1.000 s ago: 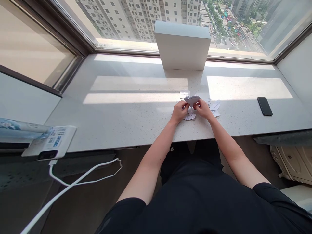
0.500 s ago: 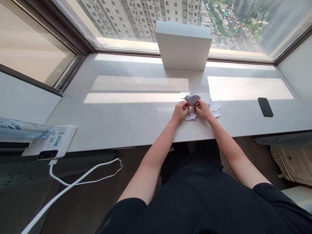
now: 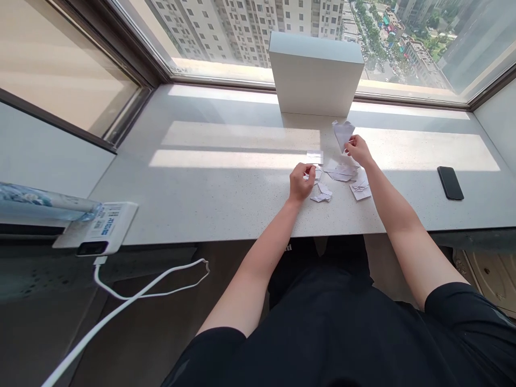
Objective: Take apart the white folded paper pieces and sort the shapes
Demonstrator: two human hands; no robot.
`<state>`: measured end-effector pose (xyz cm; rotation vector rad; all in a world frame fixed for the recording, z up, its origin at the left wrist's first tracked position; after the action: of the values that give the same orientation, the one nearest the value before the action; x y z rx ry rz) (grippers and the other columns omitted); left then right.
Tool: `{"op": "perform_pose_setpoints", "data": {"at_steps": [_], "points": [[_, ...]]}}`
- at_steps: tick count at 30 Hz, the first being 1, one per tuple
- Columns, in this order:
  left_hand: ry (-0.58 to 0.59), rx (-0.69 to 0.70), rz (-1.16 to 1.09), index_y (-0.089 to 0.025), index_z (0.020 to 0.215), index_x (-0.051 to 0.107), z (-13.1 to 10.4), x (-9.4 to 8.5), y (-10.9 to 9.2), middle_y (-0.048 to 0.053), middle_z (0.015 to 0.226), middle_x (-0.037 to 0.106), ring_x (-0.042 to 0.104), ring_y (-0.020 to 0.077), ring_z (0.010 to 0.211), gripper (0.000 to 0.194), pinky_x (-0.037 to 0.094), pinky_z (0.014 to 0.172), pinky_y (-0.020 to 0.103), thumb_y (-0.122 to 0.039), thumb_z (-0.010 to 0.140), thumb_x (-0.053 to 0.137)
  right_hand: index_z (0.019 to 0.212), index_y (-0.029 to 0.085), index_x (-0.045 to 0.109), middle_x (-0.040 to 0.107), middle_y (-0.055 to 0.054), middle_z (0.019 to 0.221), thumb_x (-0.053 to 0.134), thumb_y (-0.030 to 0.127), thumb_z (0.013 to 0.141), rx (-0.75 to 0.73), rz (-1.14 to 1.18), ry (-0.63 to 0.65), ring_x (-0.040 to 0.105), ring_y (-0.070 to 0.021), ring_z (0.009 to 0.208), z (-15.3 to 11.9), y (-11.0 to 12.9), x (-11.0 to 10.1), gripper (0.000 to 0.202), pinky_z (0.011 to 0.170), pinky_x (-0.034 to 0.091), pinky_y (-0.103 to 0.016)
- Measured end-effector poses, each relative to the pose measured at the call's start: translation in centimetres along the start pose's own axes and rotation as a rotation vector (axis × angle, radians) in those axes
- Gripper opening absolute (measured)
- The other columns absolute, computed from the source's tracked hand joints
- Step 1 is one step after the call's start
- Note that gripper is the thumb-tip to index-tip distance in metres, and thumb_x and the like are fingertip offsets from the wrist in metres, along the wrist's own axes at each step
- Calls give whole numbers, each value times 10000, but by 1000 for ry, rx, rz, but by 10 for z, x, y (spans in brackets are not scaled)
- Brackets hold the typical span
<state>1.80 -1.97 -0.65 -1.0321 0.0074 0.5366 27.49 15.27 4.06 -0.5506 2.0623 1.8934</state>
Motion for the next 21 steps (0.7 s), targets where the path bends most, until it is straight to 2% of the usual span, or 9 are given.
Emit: {"op": "perform_pose_setpoints", "data": {"at_steps": [3,7,11,16,19,21], "points": [[-12,-20,20,-270,962,769,5,3,-1,104,975,857,785,271,915,254,685,854,447,-316,1201,696,1061,264,624,759,-14,948,791,8,989,120,-31,-72,788,-200,914,38,4,-11,314,1006,730,-394],[31,-41,25,-269,932,733,10,11,-4,87,946,838,774,267,910,238,681,863,447,-215,1162,707,1008,248,646,728,-20,886,778,-51,967,137,-55,-72,767,-199,867,69,11,-12,330,1021,754,-428],[24,-33,13,-264,941,739,10,11,-5,78,925,828,769,259,889,231,666,833,430,-193,1158,709,1046,232,704,738,-35,864,837,-41,943,140,-82,-57,743,-217,811,87,11,-7,320,956,794,-489],[20,-46,23,-264,943,736,7,9,-3,76,922,827,769,256,882,235,659,822,419,-200,1167,713,1014,228,720,755,-62,855,846,-36,949,140,-126,-59,765,-244,807,101,2,-4,299,1014,806,-568],[25,-48,19,-263,945,737,7,10,-3,77,924,827,769,255,879,234,657,819,416,-206,1170,714,960,228,703,727,-61,820,842,-59,936,125,-133,-64,782,-262,819,109,-5,-5,320,985,812,-567],[23,-45,12,-263,943,737,6,10,-4,79,922,825,769,255,878,234,658,820,417,-210,1170,717,888,234,673,700,-56,782,856,-92,911,58,-135,-56,775,-264,787,115,-6,-5,373,918,815,-568]]}}
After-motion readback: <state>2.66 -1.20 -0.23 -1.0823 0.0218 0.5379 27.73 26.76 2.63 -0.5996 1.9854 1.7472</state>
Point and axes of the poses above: each hand's wrist, its own z-axis towards the middle knuckle, its own x-axis out of the palm, y = z × x, the point moved 5 cm from there along z, towards the middle knuckle
